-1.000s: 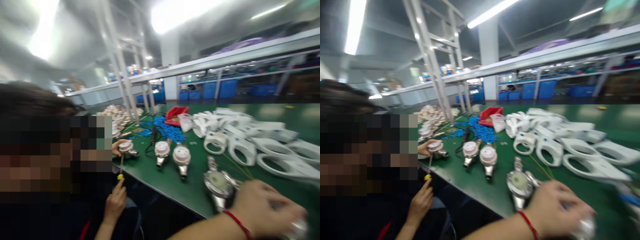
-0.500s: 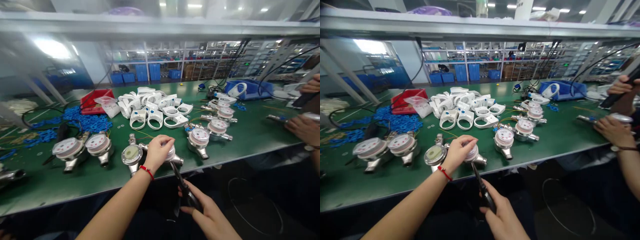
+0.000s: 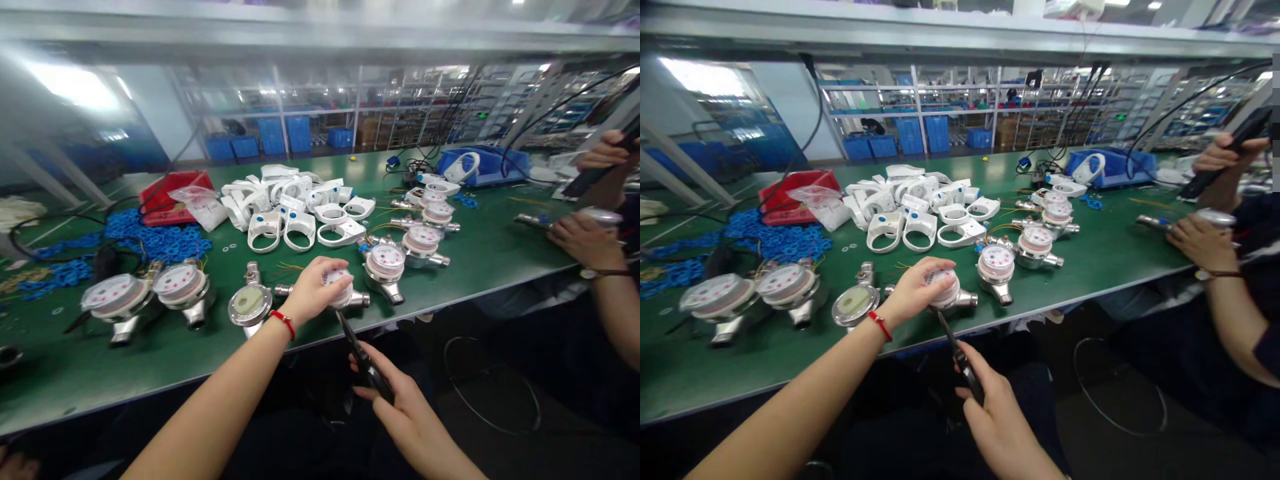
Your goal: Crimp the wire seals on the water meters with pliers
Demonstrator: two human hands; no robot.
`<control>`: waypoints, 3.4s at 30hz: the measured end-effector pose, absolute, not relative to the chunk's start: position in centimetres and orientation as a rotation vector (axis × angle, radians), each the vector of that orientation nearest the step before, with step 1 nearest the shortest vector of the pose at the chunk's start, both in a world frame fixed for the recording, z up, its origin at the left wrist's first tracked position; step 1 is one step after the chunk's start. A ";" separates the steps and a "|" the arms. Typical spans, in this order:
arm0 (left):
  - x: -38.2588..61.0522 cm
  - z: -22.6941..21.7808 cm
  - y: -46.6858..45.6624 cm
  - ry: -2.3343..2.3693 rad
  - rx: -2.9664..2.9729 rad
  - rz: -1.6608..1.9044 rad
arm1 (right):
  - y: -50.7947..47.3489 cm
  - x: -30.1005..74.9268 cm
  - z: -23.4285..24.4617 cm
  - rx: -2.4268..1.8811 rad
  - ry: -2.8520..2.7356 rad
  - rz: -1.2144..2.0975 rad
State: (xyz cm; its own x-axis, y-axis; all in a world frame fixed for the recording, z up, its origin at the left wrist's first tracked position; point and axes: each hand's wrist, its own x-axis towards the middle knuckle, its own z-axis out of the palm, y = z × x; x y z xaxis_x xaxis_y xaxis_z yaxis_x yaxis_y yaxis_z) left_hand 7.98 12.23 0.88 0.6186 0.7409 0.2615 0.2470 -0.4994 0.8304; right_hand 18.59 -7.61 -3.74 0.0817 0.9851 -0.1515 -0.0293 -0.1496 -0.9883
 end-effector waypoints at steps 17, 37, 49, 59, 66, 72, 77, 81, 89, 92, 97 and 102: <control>10.6 1.5 12.8 0.976 2.072 0.732 | -6.0 17.9 -5.0 -1.367 -0.971 1.154; 10.2 1.0 12.7 0.848 2.210 0.785 | -5.6 19.8 -0.4 -0.702 -0.231 1.892; 10.4 1.7 13.0 0.854 2.272 0.678 | -4.9 13.6 -5.9 -0.865 -0.274 1.349; 10.5 1.5 12.9 0.881 2.297 0.697 | -4.3 13.0 -7.7 -0.606 -0.280 1.446; 10.5 2.0 13.7 0.865 2.384 0.576 | -5.2 18.6 -7.7 -1.414 -1.109 0.826; 10.8 3.0 15.2 0.783 2.553 0.267 | -6.1 20.2 -5.0 -1.496 -1.360 0.939; 11.3 3.0 15.3 0.894 2.608 0.232 | -5.7 19.9 -4.5 -1.402 -1.231 1.114; 11.4 2.7 15.1 0.936 2.614 0.245 | -5.5 20.3 -4.1 -1.389 -1.192 1.111; 11.3 2.7 15.2 0.947 2.635 0.243 | -5.1 20.5 -3.9 -1.591 -1.460 0.830; 11.4 2.5 15.4 0.943 2.640 0.242 | -5.0 20.4 -4.1 -1.751 -1.618 0.551; 11.5 2.5 15.1 0.966 2.670 0.224 | -5.0 21.2 -3.5 -1.805 -1.689 0.422; 11.3 3.1 14.7 0.945 2.743 0.177 | -4.7 22.7 -2.4 -1.489 -1.601 0.916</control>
